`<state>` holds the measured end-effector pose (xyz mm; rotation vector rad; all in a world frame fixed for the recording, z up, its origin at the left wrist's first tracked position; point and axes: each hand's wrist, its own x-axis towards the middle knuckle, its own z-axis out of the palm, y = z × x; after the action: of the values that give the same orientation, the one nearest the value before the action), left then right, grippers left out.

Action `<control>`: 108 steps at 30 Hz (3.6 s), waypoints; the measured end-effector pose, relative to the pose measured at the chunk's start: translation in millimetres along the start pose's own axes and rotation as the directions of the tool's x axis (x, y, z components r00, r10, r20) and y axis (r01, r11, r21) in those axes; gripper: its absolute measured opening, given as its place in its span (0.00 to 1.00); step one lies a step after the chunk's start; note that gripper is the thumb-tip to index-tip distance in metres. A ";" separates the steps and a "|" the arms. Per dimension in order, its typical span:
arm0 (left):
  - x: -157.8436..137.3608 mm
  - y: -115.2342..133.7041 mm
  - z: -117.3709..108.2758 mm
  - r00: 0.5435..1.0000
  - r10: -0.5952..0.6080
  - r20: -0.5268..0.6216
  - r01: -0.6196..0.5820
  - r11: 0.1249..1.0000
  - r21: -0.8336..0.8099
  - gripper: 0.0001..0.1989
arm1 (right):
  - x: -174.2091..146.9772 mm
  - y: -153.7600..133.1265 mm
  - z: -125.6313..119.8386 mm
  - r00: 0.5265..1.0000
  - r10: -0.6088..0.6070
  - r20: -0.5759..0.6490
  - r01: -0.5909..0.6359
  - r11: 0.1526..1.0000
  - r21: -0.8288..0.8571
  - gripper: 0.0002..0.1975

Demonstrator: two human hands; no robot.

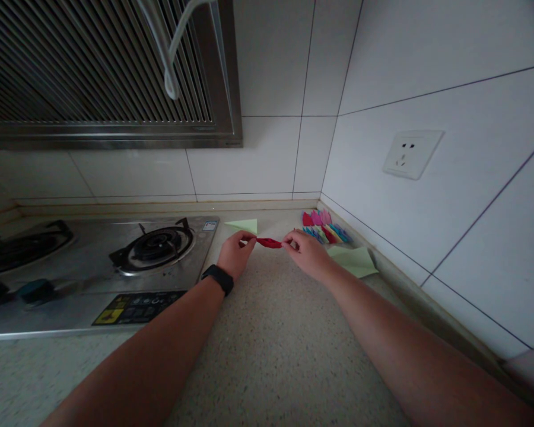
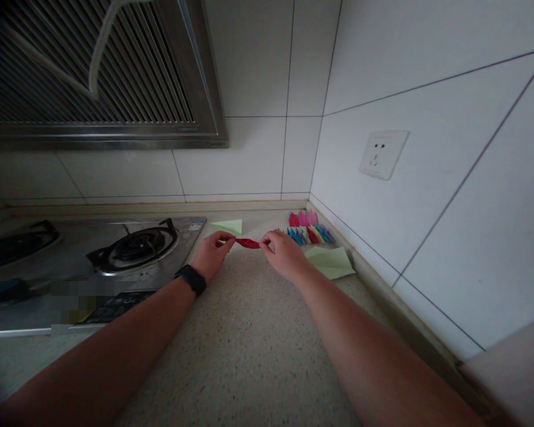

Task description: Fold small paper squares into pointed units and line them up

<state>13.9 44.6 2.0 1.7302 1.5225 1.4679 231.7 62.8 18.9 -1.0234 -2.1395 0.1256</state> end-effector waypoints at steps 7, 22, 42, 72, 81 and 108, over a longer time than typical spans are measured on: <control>4.4 -9.0 1.4 0.998 -0.047 -0.051 0.045 0.998 -0.041 0.11 | -3.2 -13.4 -1.8 0.997 -0.077 0.016 0.078 0.997 -0.026 0.06; 2.9 -4.6 6.5 0.972 -0.203 -0.118 0.177 0.964 -0.199 0.10 | -14.6 -39.0 3.9 0.977 -0.052 0.204 0.118 0.939 -0.325 0.17; 6.6 -20.0 9.2 0.989 0.106 0.102 -0.125 0.971 0.205 0.12 | -15.4 -24.7 -0.7 0.951 0.258 0.171 -0.127 0.829 -0.545 0.17; 3.6 -14.2 8.4 0.976 0.078 0.204 -0.122 0.970 0.210 0.12 | -16.6 -37.5 -6.8 0.915 0.340 0.219 -0.145 0.782 -0.607 0.22; 1.2 -8.5 7.8 0.973 0.069 0.222 -0.121 0.965 0.231 0.12 | -18.2 -38.5 -5.3 0.915 0.353 0.197 -0.165 0.771 -0.615 0.25; -3.1 -3.5 2.9 0.927 0.040 0.372 -0.164 0.938 0.306 0.11 | -21.6 -70.8 -7.2 0.762 -0.181 0.622 0.240 0.971 -0.011 0.12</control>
<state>15.2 43.9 -3.3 2.1631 1.5566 0.8946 200.4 -1.8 38.3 -0.8495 -2.8730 0.2920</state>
